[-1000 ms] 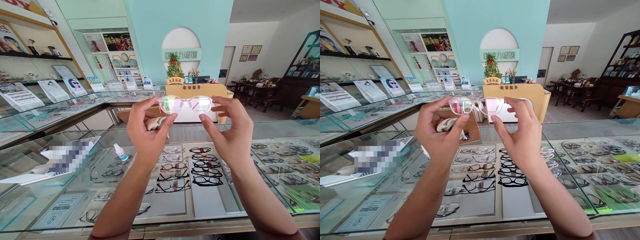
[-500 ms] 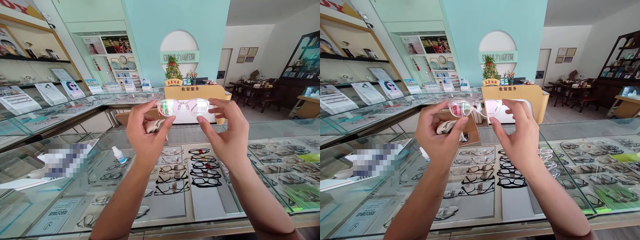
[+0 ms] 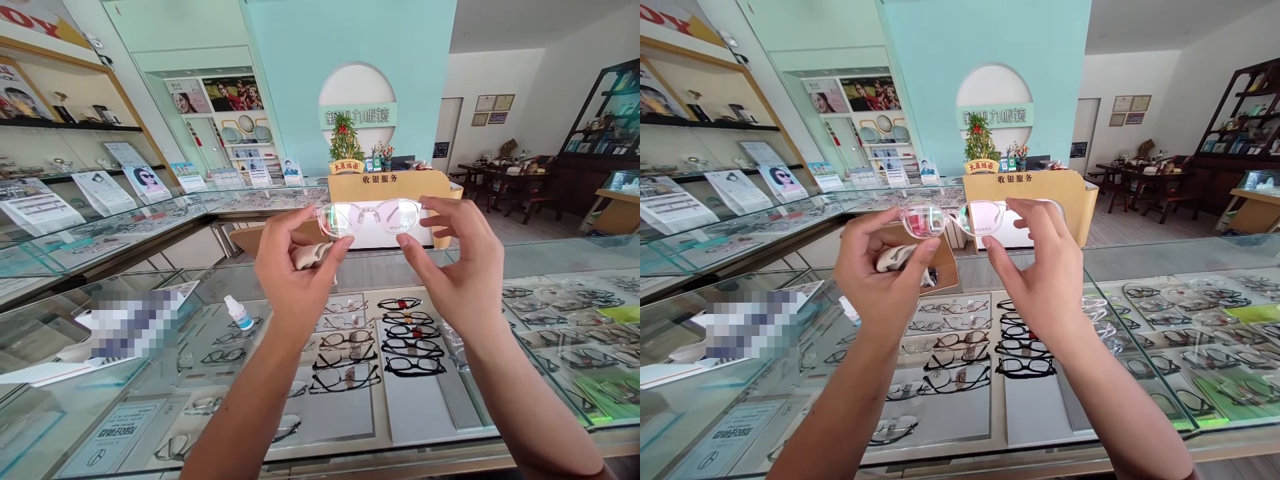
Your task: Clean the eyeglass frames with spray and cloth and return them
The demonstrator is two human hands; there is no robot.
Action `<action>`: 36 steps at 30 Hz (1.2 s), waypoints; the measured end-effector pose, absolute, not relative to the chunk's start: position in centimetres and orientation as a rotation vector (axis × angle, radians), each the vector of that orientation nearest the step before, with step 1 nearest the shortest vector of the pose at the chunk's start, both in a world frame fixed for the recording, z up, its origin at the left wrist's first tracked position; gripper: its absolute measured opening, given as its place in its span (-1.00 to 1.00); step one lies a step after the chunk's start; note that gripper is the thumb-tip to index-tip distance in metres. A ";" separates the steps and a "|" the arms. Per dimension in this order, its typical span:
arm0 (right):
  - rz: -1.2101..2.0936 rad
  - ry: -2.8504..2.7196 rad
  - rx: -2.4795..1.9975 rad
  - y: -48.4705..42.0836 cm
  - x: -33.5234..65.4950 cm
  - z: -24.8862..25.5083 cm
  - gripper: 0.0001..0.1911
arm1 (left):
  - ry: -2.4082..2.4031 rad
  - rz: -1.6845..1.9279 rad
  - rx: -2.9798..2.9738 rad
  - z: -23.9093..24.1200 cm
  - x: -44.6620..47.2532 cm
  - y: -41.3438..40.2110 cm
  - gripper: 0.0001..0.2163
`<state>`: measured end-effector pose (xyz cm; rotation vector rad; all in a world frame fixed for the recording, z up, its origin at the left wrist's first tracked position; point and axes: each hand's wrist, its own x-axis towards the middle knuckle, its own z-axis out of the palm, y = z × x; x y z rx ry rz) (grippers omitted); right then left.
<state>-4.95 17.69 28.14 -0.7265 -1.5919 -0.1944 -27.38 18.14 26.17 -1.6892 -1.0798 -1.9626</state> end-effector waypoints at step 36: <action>-0.133 -1.592 -0.747 18.3 -5.8 27.2 -0.55 | -1.068 -1.974 -1.666 25.9 -26.9 18.8 -0.50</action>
